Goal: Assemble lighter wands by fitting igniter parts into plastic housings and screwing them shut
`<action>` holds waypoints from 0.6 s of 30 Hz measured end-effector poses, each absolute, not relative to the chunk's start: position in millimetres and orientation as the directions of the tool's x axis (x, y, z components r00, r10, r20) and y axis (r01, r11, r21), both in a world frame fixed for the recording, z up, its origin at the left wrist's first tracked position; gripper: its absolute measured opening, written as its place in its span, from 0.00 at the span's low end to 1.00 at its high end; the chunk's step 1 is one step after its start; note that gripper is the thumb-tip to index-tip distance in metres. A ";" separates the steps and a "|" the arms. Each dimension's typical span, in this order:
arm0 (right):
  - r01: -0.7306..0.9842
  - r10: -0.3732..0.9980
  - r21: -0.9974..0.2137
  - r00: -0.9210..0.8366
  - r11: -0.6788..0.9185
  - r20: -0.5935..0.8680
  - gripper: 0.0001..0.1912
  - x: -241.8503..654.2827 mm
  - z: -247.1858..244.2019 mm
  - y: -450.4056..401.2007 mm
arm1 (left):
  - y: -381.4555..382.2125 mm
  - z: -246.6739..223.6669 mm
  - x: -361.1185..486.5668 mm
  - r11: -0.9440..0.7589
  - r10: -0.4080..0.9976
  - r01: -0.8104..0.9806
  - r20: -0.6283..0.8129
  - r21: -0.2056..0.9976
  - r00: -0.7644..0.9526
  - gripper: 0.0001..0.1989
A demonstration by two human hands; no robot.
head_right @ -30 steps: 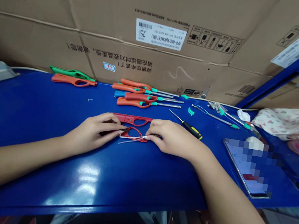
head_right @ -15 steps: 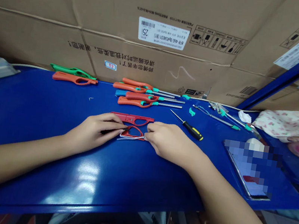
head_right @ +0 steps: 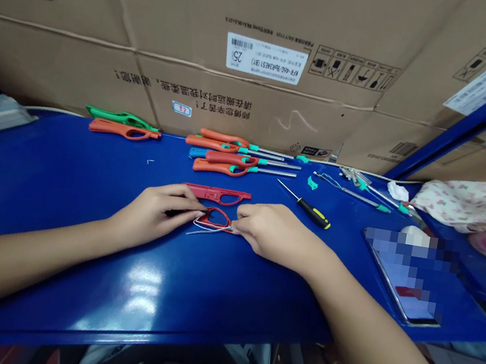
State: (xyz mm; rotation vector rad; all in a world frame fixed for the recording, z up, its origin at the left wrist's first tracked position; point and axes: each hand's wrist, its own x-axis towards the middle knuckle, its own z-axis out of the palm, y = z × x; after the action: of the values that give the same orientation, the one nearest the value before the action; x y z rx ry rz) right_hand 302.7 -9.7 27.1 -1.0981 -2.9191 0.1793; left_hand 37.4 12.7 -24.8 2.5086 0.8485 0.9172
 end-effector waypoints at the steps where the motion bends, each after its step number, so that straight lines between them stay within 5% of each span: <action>1: 0.655 0.656 -0.098 -0.754 0.749 -0.025 0.14 301.8 26.8 -10.3 | 12.7 -24.6 37.6 -0.765 0.636 0.418 0.467 0.491 0.615 0.09; 9: 0.657 0.665 0.100 -0.739 0.747 -0.106 0.12 295.0 29.1 -20.0 | 13.0 -25.5 38.5 -0.751 0.653 0.429 0.468 0.502 0.595 0.09; 18: 0.677 0.675 0.058 -0.718 0.734 -0.168 0.14 291.6 34.0 -25.5 | 13.2 -26.0 38.4 -0.744 0.662 0.436 0.469 0.507 0.584 0.08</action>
State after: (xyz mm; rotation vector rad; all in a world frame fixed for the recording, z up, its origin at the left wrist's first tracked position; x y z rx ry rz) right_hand 291.6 -25.5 34.0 -1.2156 -3.0892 0.0121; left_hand 38.4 13.2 -26.0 2.4800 0.8922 0.9377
